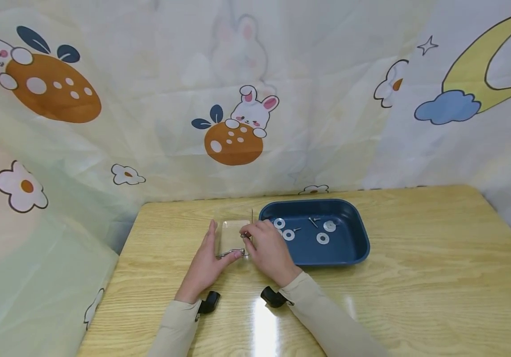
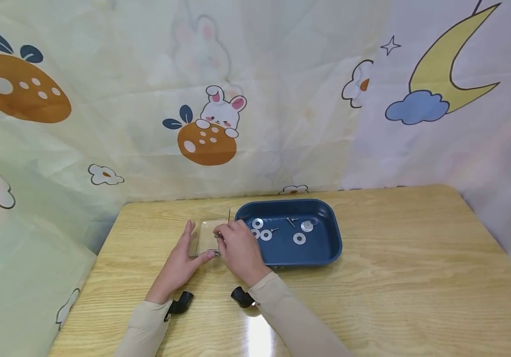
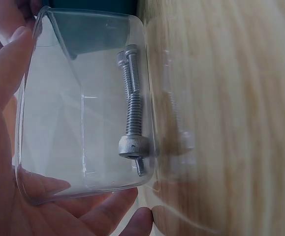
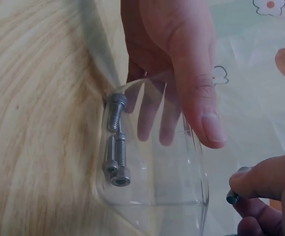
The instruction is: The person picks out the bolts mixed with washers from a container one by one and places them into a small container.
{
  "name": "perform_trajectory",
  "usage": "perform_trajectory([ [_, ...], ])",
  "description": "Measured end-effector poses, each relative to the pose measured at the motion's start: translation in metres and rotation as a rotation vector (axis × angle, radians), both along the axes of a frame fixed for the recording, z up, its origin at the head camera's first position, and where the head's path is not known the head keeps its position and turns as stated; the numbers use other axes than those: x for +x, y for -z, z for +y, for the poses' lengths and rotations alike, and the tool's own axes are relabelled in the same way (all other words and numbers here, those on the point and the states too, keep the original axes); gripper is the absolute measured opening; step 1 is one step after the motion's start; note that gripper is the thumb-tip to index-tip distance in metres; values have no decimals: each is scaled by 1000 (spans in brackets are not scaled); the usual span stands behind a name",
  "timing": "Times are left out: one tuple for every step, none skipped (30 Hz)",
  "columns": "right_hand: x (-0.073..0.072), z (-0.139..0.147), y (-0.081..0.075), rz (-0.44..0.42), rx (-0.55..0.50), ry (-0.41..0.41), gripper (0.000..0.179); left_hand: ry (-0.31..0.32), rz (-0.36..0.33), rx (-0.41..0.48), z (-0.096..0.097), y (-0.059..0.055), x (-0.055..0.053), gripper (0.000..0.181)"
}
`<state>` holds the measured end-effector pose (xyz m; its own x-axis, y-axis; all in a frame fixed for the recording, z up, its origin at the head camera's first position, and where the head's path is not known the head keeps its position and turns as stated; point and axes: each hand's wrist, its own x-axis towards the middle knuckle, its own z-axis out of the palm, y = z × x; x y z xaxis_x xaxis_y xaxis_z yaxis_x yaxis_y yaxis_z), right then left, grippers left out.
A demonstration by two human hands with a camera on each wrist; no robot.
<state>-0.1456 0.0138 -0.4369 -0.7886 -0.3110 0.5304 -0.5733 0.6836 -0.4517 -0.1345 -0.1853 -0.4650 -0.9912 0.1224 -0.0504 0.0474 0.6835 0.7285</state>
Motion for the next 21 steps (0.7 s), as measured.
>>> perform_trajectory([
  [0,-1,1,3,6,-6,11,0,1,-3,0,0,0,123],
  [0,-1,1,6,10,-12,11,1,2,-8,0,0,0,124],
  [0,-1,1,10,14,-17,11,0,2,-12,0,1,-1,124],
  [0,-1,2,13,19,-22,11,3,4,-12,0,1,-1,124],
  [0,-2,2,15,26,-24,11,2,2,-13,1,0,-1,123],
  [0,-2,2,14,30,-29,10,4,-1,-12,1,0,-1,123],
  [0,-2,2,13,36,-33,10,2,-4,-11,1,0,-1,123],
  [0,-3,2,10,42,-37,10,0,-8,-8,1,-1,-1,123],
  [0,-3,1,4,51,-41,11,-1,-10,-1,1,-1,-1,124],
  [0,-3,1,-3,61,-45,11,0,-13,5,1,-1,-1,124],
  [0,-3,0,-9,71,-50,11,-3,-18,10,2,0,-1,124],
  [0,-3,0,-18,78,-56,11,-4,-18,15,2,0,-1,124],
  [1,-3,-1,-27,90,-62,12,-4,-17,16,2,0,-1,124],
  [1,-3,-2,-38,100,-69,12,-4,-15,21,2,0,-1,124],
  [1,-3,-3,-49,110,-75,12,-3,-14,25,1,1,-1,124],
  [0,-3,-4,-60,119,-81,12,-3,-12,25,1,1,-1,124],
  [0,-3,-4,-71,130,-85,11,-3,-9,26,1,0,0,123],
  [-1,-3,-5,-83,142,-89,12,-3,-7,27,0,0,0,123],
  [-2,-3,-6,-92,155,-90,12,-2,-5,27,0,1,0,123],
  [-3,-4,-7,-101,168,-92,12,-4,-4,26,0,0,0,122],
  [-3,-4,-8,-108,180,-93,12,-2,1,24,-1,1,0,122],
])
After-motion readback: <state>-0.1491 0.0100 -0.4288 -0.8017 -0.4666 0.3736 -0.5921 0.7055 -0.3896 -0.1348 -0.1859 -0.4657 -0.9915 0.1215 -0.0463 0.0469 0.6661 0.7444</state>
